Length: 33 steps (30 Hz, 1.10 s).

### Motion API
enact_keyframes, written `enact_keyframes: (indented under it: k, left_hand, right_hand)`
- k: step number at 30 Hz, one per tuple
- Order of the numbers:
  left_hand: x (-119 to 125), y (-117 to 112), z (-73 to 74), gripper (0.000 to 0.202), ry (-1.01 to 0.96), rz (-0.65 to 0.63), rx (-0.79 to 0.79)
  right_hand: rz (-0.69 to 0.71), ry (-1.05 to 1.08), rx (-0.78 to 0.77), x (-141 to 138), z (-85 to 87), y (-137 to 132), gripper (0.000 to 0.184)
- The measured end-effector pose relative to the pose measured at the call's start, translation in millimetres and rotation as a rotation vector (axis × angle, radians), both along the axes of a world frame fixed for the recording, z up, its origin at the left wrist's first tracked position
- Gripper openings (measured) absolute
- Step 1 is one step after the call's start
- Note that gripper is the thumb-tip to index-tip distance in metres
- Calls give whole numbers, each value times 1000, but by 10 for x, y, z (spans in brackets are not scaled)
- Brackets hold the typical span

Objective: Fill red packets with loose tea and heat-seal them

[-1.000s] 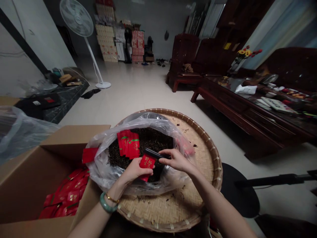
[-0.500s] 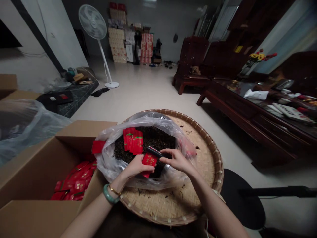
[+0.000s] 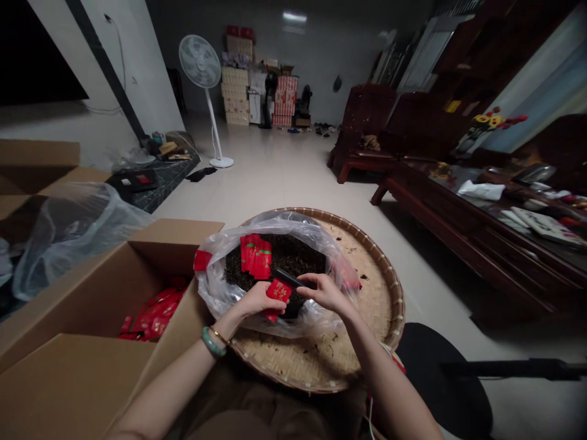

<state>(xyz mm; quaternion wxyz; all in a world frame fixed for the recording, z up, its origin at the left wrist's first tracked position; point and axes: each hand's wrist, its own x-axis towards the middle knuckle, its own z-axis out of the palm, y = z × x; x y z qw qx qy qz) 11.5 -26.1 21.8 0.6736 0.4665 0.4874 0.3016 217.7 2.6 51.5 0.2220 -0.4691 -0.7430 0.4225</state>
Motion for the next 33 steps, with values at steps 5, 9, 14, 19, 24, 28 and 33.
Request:
enact_keyframes:
  k: [5, 9, 14, 19, 24, 28, 33]
  left_hand:
    - [16, -2, 24, 29, -21, 3, -13]
    - [19, 41, -11, 30, -50, 6, -36]
    - [1, 113, -69, 32, -76, 39, -44]
    - [-20, 184, -126, 32, -101, 80, -58]
    - [16, 235, -192, 29, -76, 41, -59]
    - [52, 224, -214, 23, -29, 11, -49]
    - [65, 175, -241, 20, -3, 24, -59]
  right_hand:
    - [-21, 61, -38, -4, -15, -19, 34]
    - [-25, 98, -110, 1, -47, 16, 35]
    - [-212, 203, -193, 82, -223, 166, 50]
    - [-341, -31, 17, 108, -564, 340, 44]
    - [-337, -110, 242, -106, -557, 351, 36]
    - [-153, -75, 336, -396, -404, 332, 34]
    - [-41, -87, 367, -563, -431, 366, 46]
